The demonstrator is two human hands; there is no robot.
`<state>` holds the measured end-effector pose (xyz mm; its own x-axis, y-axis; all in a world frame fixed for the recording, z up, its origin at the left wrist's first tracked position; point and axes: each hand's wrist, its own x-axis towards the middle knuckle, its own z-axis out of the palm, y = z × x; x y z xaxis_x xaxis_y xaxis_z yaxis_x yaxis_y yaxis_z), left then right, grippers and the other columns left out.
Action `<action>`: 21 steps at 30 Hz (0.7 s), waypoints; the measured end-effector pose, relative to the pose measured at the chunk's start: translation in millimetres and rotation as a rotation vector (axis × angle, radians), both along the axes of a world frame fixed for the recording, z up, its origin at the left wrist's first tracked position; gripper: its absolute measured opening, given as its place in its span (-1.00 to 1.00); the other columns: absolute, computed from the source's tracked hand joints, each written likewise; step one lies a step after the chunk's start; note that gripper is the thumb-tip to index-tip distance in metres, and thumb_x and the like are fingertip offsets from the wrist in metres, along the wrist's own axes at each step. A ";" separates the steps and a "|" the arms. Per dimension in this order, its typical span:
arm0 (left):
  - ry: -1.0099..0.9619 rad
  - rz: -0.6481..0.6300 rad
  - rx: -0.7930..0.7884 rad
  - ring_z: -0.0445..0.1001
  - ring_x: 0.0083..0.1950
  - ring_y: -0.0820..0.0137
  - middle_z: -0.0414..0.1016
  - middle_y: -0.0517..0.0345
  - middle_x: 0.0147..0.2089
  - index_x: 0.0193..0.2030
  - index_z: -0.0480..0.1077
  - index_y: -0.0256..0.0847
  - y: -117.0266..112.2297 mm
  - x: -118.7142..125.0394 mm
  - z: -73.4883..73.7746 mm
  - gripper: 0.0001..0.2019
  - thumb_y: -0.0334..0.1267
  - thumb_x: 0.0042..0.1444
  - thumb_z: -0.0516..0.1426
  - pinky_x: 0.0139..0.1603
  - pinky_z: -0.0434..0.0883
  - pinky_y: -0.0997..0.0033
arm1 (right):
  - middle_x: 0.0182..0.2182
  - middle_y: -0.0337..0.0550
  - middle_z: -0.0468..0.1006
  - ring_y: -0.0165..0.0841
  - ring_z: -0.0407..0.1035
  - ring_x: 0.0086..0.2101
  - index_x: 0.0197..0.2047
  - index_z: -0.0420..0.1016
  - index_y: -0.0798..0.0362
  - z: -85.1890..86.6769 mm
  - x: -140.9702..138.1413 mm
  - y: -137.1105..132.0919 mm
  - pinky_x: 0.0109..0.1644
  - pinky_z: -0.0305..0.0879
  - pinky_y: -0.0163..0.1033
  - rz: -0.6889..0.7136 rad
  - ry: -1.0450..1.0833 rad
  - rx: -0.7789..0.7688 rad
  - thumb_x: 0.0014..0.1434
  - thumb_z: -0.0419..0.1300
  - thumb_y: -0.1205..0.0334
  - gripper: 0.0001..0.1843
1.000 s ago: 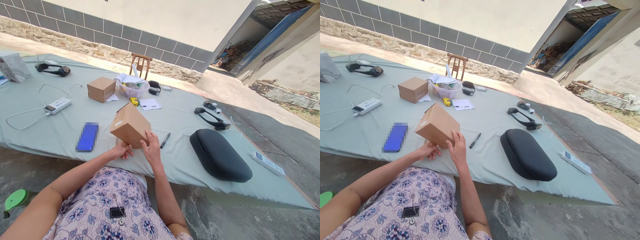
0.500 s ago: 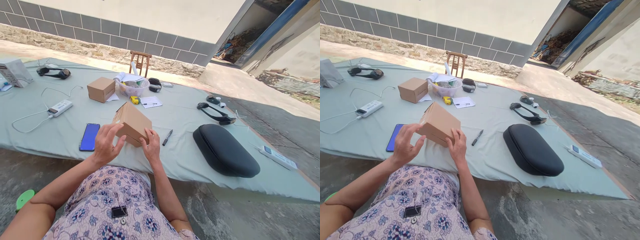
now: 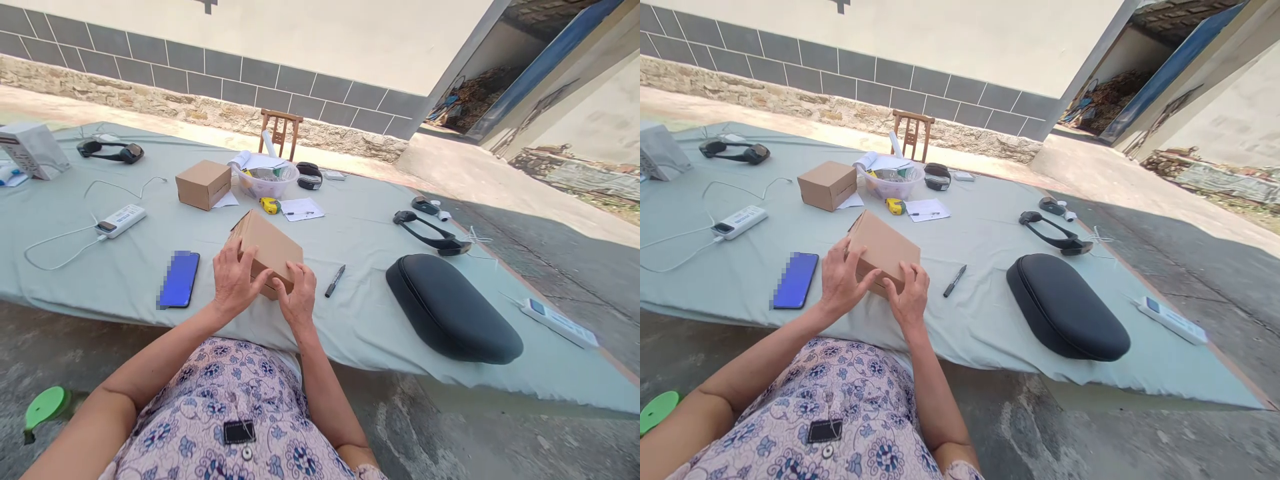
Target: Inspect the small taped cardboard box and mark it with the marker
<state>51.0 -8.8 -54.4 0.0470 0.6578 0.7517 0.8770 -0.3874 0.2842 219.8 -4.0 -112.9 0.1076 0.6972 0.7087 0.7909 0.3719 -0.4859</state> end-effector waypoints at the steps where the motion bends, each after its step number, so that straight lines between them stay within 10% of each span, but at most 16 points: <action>1: -0.010 0.006 0.013 0.35 0.24 -0.05 0.34 -0.32 0.24 0.11 0.41 -0.21 0.8 -0.3 0.0 -0.52 0.09 0.21 0.15 0.12 0.31 0.03 | 0.03 0.06 0.42 -0.13 0.29 0.08 0.13 0.41 0.03 3.0 -2.8 1.1 0.17 0.32 0.07 -0.001 0.009 0.007 0.31 0.07 -0.20 -0.46; 9: -0.238 -0.103 0.000 0.36 0.19 0.09 0.32 -0.16 0.18 0.04 0.36 -0.17 13.4 -4.5 -7.9 -0.60 0.02 0.18 0.21 0.15 0.35 0.11 | 0.04 0.08 0.45 -0.12 0.32 0.07 0.02 0.47 0.06 29.2 -9.0 -0.9 0.12 0.29 -0.01 -0.120 -0.060 0.079 0.29 0.12 -0.18 -0.51; 17: -0.418 -0.162 -0.306 0.41 0.10 0.18 0.38 -0.03 -0.01 -0.04 0.26 -0.14 37.6 -14.3 -55.6 -0.69 -0.07 0.18 0.18 0.11 0.42 0.12 | 0.10 0.03 0.48 -0.09 0.24 0.18 0.06 0.49 -0.01 6.0 -12.8 4.6 0.12 0.17 -0.02 -0.176 -0.266 -0.088 0.31 0.15 -0.05 -0.62; 21: -0.307 -0.031 -0.281 0.29 0.32 0.01 0.26 -0.28 0.27 0.00 0.28 -0.18 33.9 -5.8 -54.6 -0.66 -0.08 0.17 0.18 0.19 0.36 -0.03 | 0.10 0.04 0.47 -0.08 0.22 0.17 0.04 0.49 -0.01 6.7 -18.0 5.7 0.13 0.13 -0.01 -0.202 -0.258 -0.119 0.26 0.19 -0.14 -0.56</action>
<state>45.3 25.1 -108.9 -0.1288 0.8412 0.5252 0.7242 -0.2820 0.6293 201.8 1.7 -106.2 0.0800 0.7592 0.6459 0.9452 0.1480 -0.2911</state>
